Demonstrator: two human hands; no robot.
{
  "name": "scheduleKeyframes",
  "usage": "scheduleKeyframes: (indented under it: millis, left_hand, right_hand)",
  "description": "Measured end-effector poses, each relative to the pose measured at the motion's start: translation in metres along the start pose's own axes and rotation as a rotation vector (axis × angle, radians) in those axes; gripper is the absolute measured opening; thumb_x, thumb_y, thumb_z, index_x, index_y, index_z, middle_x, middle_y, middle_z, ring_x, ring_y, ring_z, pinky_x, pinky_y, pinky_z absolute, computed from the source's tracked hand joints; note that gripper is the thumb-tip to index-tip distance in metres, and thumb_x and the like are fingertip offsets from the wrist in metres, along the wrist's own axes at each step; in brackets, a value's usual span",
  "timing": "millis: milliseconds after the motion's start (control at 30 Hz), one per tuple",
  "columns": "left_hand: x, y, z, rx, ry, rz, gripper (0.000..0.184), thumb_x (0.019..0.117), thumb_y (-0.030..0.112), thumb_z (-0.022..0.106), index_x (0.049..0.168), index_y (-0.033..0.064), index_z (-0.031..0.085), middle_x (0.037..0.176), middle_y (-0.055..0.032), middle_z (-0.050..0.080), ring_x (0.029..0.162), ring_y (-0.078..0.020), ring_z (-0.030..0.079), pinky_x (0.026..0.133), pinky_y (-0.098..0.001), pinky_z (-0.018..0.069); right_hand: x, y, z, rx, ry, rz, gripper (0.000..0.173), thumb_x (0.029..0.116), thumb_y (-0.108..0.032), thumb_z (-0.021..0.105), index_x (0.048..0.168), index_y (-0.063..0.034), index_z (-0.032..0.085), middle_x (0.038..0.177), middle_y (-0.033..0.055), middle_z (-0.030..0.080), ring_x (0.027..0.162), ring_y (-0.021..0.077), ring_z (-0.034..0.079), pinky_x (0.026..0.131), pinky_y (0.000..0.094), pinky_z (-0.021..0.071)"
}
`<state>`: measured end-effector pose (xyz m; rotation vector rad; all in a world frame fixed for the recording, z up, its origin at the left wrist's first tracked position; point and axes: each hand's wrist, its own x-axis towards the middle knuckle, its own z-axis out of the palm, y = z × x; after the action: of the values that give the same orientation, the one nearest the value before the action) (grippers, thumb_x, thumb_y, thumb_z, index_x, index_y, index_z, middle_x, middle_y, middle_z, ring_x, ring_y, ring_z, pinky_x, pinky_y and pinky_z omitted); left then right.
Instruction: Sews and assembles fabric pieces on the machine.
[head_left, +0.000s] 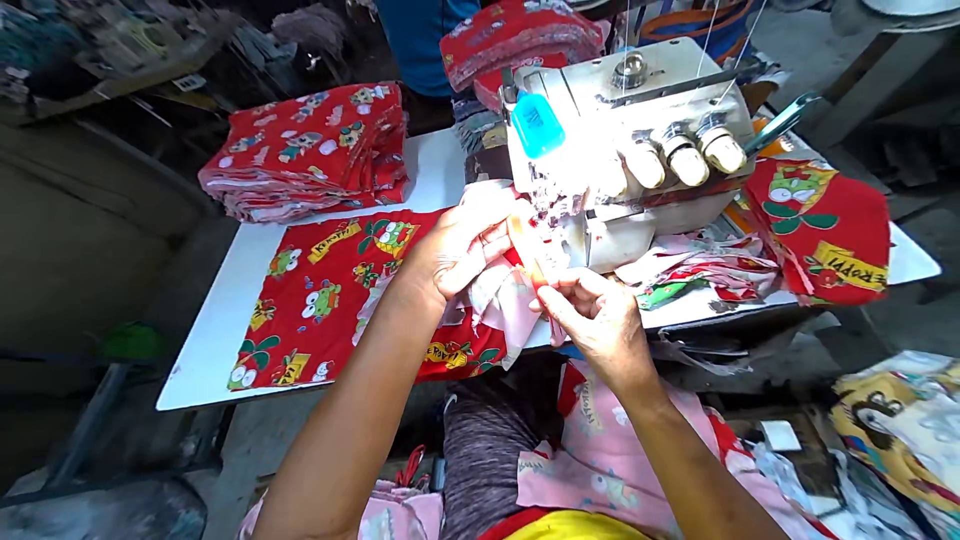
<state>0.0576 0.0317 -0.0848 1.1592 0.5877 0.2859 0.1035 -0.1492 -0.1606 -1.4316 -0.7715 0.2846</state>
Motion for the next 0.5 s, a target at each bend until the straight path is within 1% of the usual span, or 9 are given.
scheduleKeyframes:
  millis: [33,67,100,133,167,233,300,367,500]
  left_hand:
    - [-0.004,0.001,-0.001,0.012,-0.01,0.014,0.015,0.1071,0.009,0.048,0.111,0.0094,0.062,0.092,0.0004,0.07,0.082,-0.0055,0.069,0.078,-0.0194,0.0583]
    - [-0.01,0.003,-0.002,0.021,-0.019,0.041,0.018,0.1073,0.009,0.047,0.117,0.0098,0.062,0.095,0.0001,0.071,0.084,-0.0064,0.07,0.08,-0.0209,0.0587]
    - [-0.018,0.006,-0.002,0.023,-0.036,0.085,0.026,0.1076,0.008,0.046,0.129,0.0098,0.061,0.103,-0.0009,0.072,0.088,-0.0085,0.071,0.083,-0.0237,0.0596]
    - [-0.027,0.01,-0.001,0.032,-0.036,0.134,0.031,0.1078,0.007,0.045,0.134,0.0105,0.06,0.107,-0.0012,0.073,0.091,-0.0101,0.072,0.086,-0.026,0.0601]
    - [-0.036,0.015,0.002,0.068,-0.023,0.191,0.032,0.1077,0.008,0.046,0.136,0.0118,0.06,0.108,-0.0003,0.073,0.091,-0.0098,0.072,0.086,-0.0261,0.0603]
    - [-0.053,0.027,0.006,0.151,-0.031,0.319,0.03,0.1073,0.007,0.047,0.132,0.0135,0.063,0.107,0.0019,0.071,0.092,-0.0073,0.071,0.085,-0.0236,0.0593]
    - [-0.063,0.035,0.009,0.222,-0.046,0.463,0.029,0.1057,0.005,0.048,0.128,0.0124,0.065,0.109,0.0011,0.073,0.095,-0.0083,0.071,0.088,-0.0241,0.0587]
    - [-0.065,0.038,0.011,0.254,-0.03,0.546,0.027,0.1053,0.004,0.049,0.126,0.0102,0.064,0.112,-0.0001,0.073,0.098,-0.0096,0.072,0.089,-0.0245,0.0589]
    - [-0.046,0.031,0.007,0.133,0.023,0.473,0.03,0.1093,0.007,0.041,0.13,0.0131,0.062,0.122,0.0003,0.071,0.105,-0.0102,0.071,0.092,-0.0258,0.0585]
  right_hand:
    - [0.003,-0.002,0.001,-0.042,0.014,-0.027,0.008,0.0939,-0.011,0.072,0.101,-0.0081,0.072,0.081,-0.0034,0.074,0.066,0.0009,0.068,0.06,0.0168,0.0557]
    - [0.008,-0.004,0.001,-0.081,0.033,-0.068,0.008,0.0934,-0.012,0.072,0.101,-0.0084,0.072,0.082,-0.0033,0.074,0.068,0.0011,0.068,0.062,0.0176,0.0572]
    - [0.014,-0.007,0.002,-0.13,0.052,-0.11,0.009,0.0928,-0.014,0.072,0.101,-0.0094,0.073,0.084,-0.0037,0.073,0.072,0.0003,0.068,0.064,0.0178,0.0568]
    - [0.021,-0.012,0.003,-0.166,0.063,-0.156,0.01,0.0923,-0.016,0.072,0.101,-0.0099,0.074,0.088,-0.0032,0.072,0.078,0.0003,0.067,0.068,0.0185,0.0557]
    - [0.028,-0.016,0.004,-0.179,0.061,-0.208,0.012,0.0926,-0.017,0.071,0.101,-0.0096,0.074,0.096,-0.0011,0.072,0.086,0.0017,0.067,0.073,0.02,0.0551]
    - [0.044,-0.024,0.008,-0.148,0.044,-0.302,0.016,0.0942,-0.018,0.068,0.105,-0.0082,0.075,0.105,0.0029,0.07,0.099,0.0053,0.065,0.084,0.0219,0.0533]
    - [0.056,-0.028,0.014,-0.118,0.038,-0.342,0.021,0.096,-0.023,0.067,0.108,-0.0065,0.073,0.103,0.0032,0.07,0.097,0.0036,0.065,0.084,0.0197,0.0531]
    - [0.061,-0.03,0.018,-0.082,0.027,-0.332,0.025,0.0969,-0.027,0.067,0.109,-0.0055,0.071,0.096,0.0018,0.069,0.088,0.0014,0.065,0.077,0.0179,0.053]
    - [0.055,-0.032,0.019,0.125,-0.036,-0.319,0.011,0.0985,-0.011,0.067,0.104,-0.0025,0.07,0.094,0.0026,0.073,0.084,0.0032,0.07,0.074,0.0174,0.0582]
